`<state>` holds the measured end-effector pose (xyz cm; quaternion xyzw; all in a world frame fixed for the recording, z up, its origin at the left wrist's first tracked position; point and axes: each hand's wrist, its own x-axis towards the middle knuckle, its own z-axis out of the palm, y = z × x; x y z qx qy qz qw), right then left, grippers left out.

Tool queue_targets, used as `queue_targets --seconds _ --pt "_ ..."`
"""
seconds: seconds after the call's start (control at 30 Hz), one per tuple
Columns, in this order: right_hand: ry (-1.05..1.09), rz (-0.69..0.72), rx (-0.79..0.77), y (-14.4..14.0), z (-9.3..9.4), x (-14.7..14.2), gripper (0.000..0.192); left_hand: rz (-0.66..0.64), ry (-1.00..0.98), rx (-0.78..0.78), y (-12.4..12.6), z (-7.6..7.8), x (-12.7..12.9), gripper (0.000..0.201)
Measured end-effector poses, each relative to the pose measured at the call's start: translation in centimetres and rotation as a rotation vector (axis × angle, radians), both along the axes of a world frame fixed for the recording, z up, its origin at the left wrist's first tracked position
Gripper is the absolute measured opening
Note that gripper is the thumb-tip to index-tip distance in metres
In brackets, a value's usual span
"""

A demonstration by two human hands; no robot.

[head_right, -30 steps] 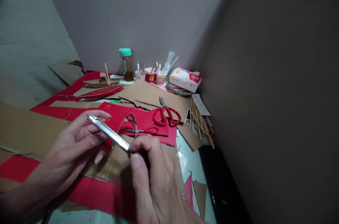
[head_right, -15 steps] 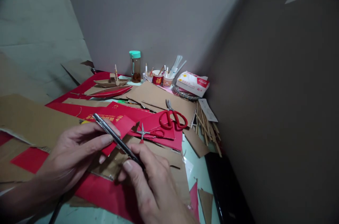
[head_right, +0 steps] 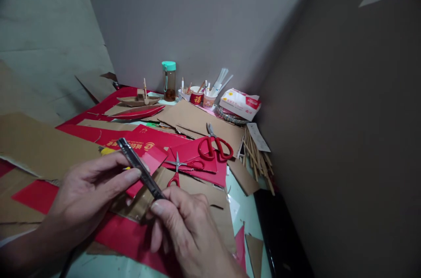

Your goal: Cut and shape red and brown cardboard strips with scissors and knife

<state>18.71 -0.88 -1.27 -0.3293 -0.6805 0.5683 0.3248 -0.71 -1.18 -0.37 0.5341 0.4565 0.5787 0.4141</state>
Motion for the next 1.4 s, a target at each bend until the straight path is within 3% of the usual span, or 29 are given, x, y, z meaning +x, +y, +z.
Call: queue_targets --seconds 0.37,0.6,0.73,0.87,1.07,1.23,1.4 --pt "-0.046 -0.046 -0.024 -0.2 0.2 0.3 0.042 0.080 0.057 0.053 -0.1 0.6 0.6 0.011" --pt "-0.021 -0.067 -0.003 0.0 0.3 0.2 0.048 0.111 0.091 0.088 -0.2 0.7 0.8 0.013" --pt "-0.005 -0.026 -0.011 -0.2 0.3 0.1 0.046 0.120 0.168 0.143 -0.3 0.7 0.6 0.014" --pt "0.031 0.015 0.043 -0.2 0.5 -0.1 0.038 0.183 0.249 0.252 -0.6 0.7 0.6 0.017" --pt "0.048 -0.001 0.071 -0.3 1.1 -0.2 0.027 0.167 0.297 0.299 -0.8 0.9 1.1 0.018" --pt "0.031 -0.090 0.210 -0.3 1.0 0.0 0.034 0.158 0.213 0.200 -0.7 0.9 1.1 0.017" --pt "0.023 -0.201 0.071 -0.2 0.4 0.6 0.036 0.073 -0.023 0.003 -0.4 0.4 0.7 0.014"
